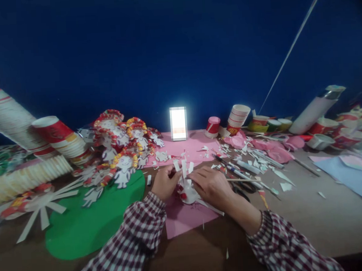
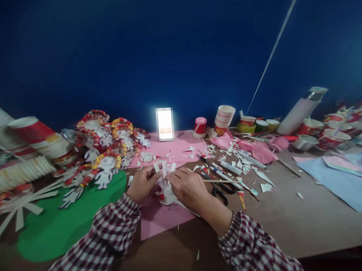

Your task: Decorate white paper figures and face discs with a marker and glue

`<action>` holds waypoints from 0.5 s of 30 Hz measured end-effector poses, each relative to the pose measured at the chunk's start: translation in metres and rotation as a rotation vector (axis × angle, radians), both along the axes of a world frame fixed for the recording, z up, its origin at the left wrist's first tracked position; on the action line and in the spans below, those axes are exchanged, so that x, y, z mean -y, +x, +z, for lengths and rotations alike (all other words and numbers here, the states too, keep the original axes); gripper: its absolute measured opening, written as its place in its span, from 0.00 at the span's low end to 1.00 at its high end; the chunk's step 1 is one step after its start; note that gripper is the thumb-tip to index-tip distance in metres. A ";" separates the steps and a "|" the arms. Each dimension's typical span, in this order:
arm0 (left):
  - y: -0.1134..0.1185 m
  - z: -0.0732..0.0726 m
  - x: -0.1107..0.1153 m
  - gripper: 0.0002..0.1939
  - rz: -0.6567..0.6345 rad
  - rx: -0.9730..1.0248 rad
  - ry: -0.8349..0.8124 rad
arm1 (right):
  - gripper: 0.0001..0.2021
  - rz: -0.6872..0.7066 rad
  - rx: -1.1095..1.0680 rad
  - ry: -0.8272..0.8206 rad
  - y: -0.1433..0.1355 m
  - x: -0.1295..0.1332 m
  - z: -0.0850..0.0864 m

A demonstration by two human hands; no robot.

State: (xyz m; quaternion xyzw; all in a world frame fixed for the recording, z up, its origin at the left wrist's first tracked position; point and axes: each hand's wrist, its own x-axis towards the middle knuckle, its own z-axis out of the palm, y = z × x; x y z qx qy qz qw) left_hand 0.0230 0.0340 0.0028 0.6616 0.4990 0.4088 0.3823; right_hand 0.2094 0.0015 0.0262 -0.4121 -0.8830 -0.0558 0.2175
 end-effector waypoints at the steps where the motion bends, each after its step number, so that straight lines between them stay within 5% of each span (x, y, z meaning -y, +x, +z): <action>1: 0.000 0.000 0.000 0.10 0.030 0.015 0.025 | 0.07 -0.009 0.018 -0.010 0.000 0.000 -0.001; 4: 0.000 0.001 -0.001 0.13 0.079 0.060 0.055 | 0.07 -0.023 0.065 -0.019 -0.001 -0.001 -0.004; 9: 0.003 0.000 0.000 0.11 -0.011 0.131 -0.007 | 0.06 0.007 0.090 -0.044 -0.002 -0.003 -0.006; 15: 0.005 -0.003 0.002 0.16 -0.033 0.252 -0.183 | 0.09 0.043 -0.173 -0.002 -0.001 -0.001 0.000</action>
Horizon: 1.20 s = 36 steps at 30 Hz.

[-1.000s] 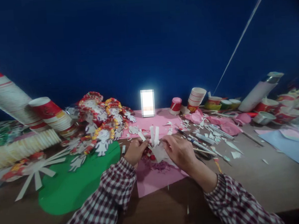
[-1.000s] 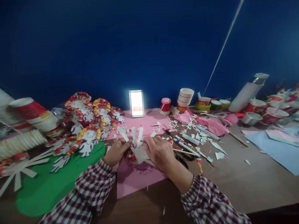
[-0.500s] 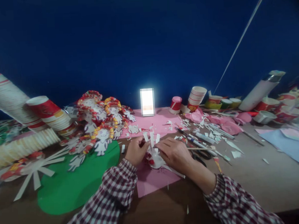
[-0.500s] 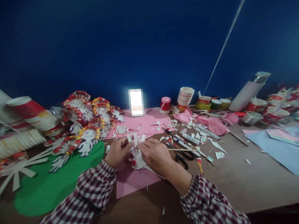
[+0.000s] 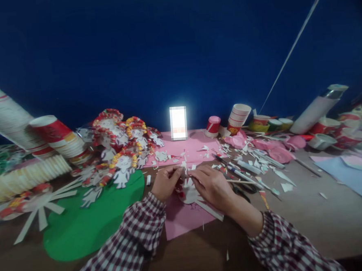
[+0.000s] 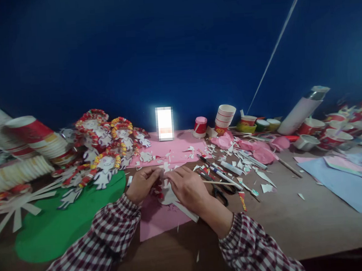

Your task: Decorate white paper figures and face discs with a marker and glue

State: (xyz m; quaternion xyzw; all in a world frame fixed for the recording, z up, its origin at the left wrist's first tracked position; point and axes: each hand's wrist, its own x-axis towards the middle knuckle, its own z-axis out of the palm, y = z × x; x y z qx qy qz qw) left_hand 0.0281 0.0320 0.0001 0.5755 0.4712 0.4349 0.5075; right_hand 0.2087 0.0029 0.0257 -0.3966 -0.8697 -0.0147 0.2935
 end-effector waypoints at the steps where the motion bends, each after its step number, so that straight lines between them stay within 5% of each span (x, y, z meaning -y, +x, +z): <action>1: 0.001 0.000 0.000 0.16 0.005 0.018 -0.003 | 0.09 -0.012 -0.040 0.006 0.001 0.001 0.001; 17: 0.014 0.014 0.011 0.08 0.102 0.050 -0.006 | 0.10 -0.042 -0.228 -0.078 0.005 0.000 -0.003; 36: 0.013 0.013 0.011 0.15 0.037 0.123 -0.019 | 0.09 -0.003 -0.263 -0.058 0.008 -0.003 -0.005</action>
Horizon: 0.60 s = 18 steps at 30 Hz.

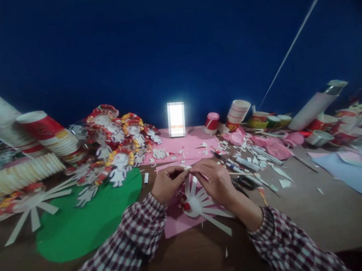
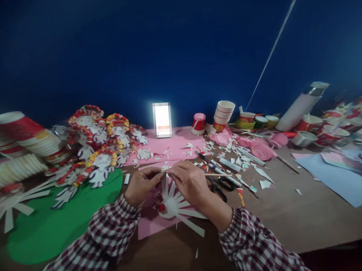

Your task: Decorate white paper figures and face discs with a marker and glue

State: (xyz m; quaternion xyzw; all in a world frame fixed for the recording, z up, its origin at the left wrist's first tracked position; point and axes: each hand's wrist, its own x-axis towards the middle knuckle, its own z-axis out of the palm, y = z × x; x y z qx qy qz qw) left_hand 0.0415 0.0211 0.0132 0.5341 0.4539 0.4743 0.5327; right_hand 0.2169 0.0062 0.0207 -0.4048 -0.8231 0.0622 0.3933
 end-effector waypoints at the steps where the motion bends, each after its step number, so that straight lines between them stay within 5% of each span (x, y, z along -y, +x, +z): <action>1: 0.000 0.000 0.000 0.15 0.002 -0.010 0.008 | 0.09 0.003 0.001 -0.001 0.000 0.000 0.000; 9: -0.002 -0.008 -0.001 0.12 -0.031 -0.041 0.087 | 0.09 -0.076 0.046 -0.011 -0.003 0.001 0.003; 18: 0.001 -0.003 0.000 0.11 -0.013 -0.042 0.071 | 0.08 -0.017 0.009 -0.016 -0.003 0.001 -0.002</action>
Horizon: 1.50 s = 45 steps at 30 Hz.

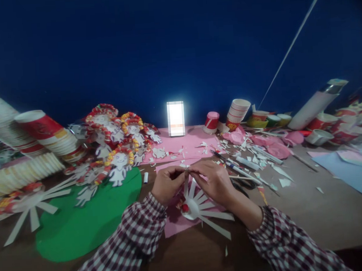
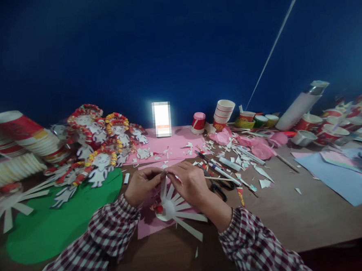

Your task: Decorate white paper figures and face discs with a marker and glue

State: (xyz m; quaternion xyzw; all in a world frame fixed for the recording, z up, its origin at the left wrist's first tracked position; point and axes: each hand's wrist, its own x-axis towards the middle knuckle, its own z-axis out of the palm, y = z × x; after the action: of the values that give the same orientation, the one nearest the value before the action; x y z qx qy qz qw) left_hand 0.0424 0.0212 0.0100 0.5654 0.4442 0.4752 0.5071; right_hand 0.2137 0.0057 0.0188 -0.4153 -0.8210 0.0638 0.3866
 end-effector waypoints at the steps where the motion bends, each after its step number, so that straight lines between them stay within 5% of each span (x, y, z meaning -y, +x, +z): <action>1: 0.000 0.000 0.000 0.11 -0.001 0.000 -0.008 | 0.08 0.006 -0.007 0.006 0.000 0.000 0.000; 18: -0.007 -0.001 -0.001 0.21 -0.075 -0.026 -0.205 | 0.08 0.061 0.015 0.066 0.003 0.000 0.001; 36: 0.000 0.003 0.003 0.13 0.033 -0.235 0.094 | 0.07 -0.046 0.010 -0.094 0.000 -0.003 -0.003; 45: 0.000 0.002 0.003 0.14 -0.033 -0.222 0.067 | 0.06 -0.059 0.043 -0.090 -0.002 -0.003 0.001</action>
State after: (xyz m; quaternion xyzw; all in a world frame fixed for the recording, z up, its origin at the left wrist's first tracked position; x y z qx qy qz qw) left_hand 0.0426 0.0184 0.0118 0.6385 0.4721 0.4157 0.4435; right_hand 0.2119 0.0091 0.0194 -0.4575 -0.8128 0.0801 0.3516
